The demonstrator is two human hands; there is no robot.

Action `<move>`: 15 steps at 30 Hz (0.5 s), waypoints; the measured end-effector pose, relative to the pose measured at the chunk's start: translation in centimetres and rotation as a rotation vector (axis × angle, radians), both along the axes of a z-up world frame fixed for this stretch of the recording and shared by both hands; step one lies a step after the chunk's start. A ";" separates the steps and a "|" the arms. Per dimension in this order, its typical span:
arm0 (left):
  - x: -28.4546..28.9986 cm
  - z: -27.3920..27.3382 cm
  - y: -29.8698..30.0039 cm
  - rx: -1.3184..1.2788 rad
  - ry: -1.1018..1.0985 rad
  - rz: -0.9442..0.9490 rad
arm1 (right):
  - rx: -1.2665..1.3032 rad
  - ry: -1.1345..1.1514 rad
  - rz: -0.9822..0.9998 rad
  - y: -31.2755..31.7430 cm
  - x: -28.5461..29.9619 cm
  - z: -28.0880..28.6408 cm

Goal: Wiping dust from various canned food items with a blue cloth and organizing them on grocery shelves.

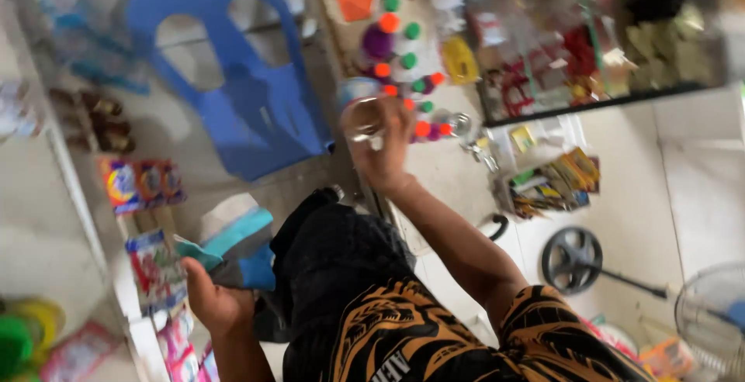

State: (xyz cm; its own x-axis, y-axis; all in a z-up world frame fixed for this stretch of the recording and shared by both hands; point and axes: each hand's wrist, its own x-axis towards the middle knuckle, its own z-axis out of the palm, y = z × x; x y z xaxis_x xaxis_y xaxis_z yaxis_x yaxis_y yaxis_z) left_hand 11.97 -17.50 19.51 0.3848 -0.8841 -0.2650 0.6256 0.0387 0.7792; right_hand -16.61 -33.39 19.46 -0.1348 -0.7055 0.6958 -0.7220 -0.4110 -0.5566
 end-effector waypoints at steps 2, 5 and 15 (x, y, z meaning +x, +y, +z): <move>0.3 0.7 1.0 0.028 -0.058 0.136 | -0.064 0.007 0.172 0.9 4.4 3.0; 0.8 1.3 3.6 -0.122 0.058 0.290 | -0.013 -0.021 0.607 3.3 9.3 7.4; -9.2 -10.2 17.7 0.812 -1.095 0.835 | 0.378 0.040 1.774 11.7 15.3 12.7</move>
State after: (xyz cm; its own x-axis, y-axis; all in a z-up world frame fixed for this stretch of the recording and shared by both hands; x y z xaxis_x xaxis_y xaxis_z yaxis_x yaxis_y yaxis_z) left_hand 2.77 0.24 9.36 0.9782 -0.1069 0.1779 -0.2070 -0.5617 0.8010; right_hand -1.26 -21.65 32.18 0.8814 -0.0811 0.4654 0.3703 -0.4931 -0.7872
